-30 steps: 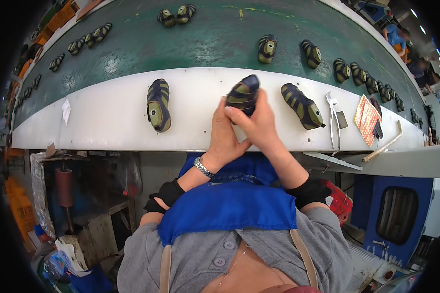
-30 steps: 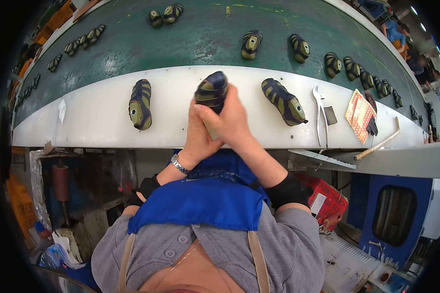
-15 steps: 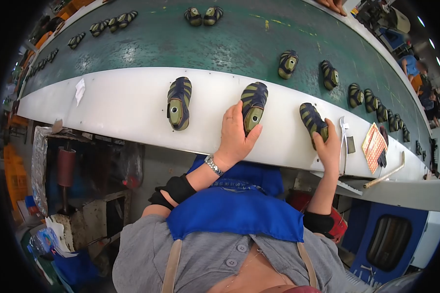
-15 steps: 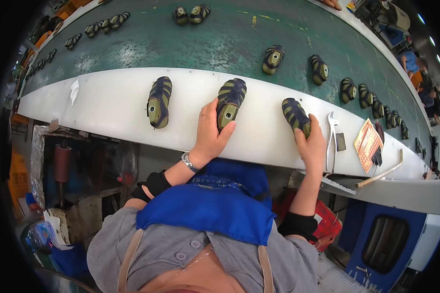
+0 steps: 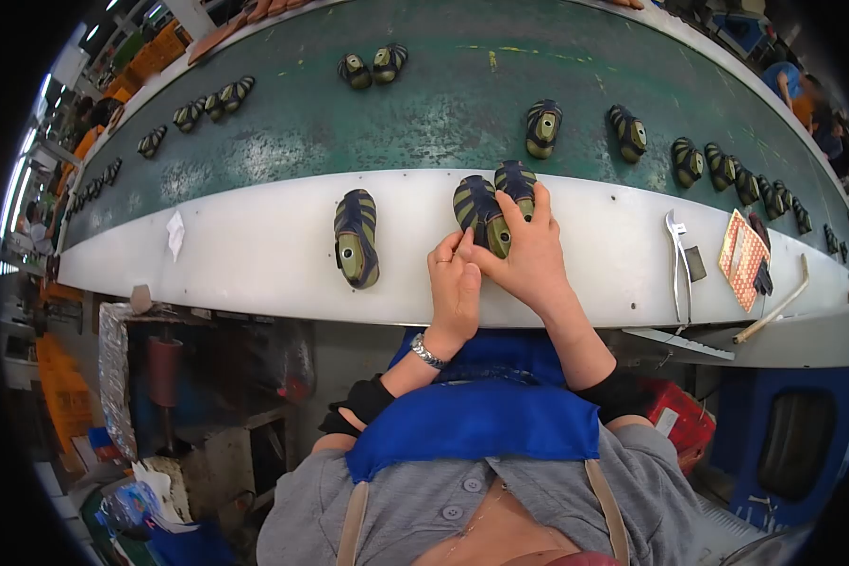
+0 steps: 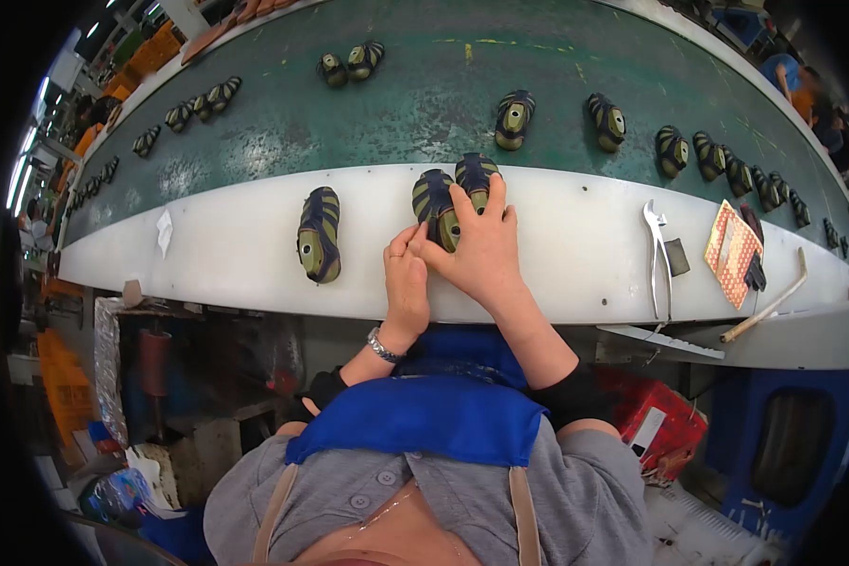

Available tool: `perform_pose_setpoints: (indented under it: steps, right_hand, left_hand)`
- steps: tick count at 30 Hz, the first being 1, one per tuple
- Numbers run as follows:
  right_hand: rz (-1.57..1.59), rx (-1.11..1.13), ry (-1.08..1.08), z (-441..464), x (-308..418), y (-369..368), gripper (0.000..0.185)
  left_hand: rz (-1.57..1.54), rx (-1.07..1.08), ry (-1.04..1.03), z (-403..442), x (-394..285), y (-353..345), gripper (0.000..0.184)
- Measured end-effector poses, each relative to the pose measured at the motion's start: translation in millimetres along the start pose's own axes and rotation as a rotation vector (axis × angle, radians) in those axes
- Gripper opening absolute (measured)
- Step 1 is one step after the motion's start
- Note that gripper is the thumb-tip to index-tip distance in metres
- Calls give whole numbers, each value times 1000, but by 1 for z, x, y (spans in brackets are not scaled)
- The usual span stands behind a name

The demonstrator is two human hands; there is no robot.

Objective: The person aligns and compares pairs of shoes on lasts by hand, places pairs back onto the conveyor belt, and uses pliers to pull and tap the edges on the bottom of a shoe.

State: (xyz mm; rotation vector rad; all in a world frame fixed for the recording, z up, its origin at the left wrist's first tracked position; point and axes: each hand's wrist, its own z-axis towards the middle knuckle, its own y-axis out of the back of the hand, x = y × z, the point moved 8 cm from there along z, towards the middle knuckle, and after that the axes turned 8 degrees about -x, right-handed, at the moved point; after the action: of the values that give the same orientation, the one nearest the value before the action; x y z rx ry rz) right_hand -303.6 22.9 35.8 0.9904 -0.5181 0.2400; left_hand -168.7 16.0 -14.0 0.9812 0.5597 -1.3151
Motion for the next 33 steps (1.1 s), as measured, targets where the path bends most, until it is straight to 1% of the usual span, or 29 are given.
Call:
perform_pose_setpoints:
  steps: [1,2,5,6,8,12,15,17,19,21,23,25,27,30,32,33]
  right_hand:
    - [-66,10,22,0,2,-2,77]
    - [-64,-46,64,1,2,-2,77]
    - [-45,90,-83,5,-4,-2,67]
    - [-43,69,-55,6,-4,-2,64]
    - [-38,30,12,8,-5,-3,59]
    - [69,138,19,18,-19,-2,57]
    - [191,268,57,40,-34,-1,57]
    - [280,363,15,65,-37,0,58]
    - [282,377,22,99,-34,-2,63]
    - [232,374,12,144,-34,-14,65]
    - [194,313,2,197,-39,-33,67]
    - [125,186,30,254,-51,-58,69]
    - [23,78,-34,306,-68,-87,72]
    - [-87,57,-252,353,-87,-115,74]
    - [-147,90,-323,368,-128,-163,76]
    - [-178,105,-363,367,-136,-169,76]
  left_hand:
    - [7,-15,6,0,2,1,58]
    - [11,-30,14,0,4,2,56]
    - [-38,-88,73,2,9,4,52]
    - [-64,-113,99,3,11,5,51]
    - [-70,-87,119,3,15,4,49]
    - [-133,-86,157,3,15,5,43]
    - [-192,-70,172,4,15,6,43]
    - [-157,-87,136,4,15,4,39]
    - [-84,-70,66,6,11,2,37]
    - [-64,-42,73,7,10,-4,39]
    - [-14,2,64,11,5,-7,41]
    - [43,57,63,13,5,-12,43]
    - [120,106,50,15,3,-15,43]
    - [130,126,66,18,1,-15,43]
    - [124,129,67,18,3,-15,43]
    - [116,128,68,18,3,-15,42]
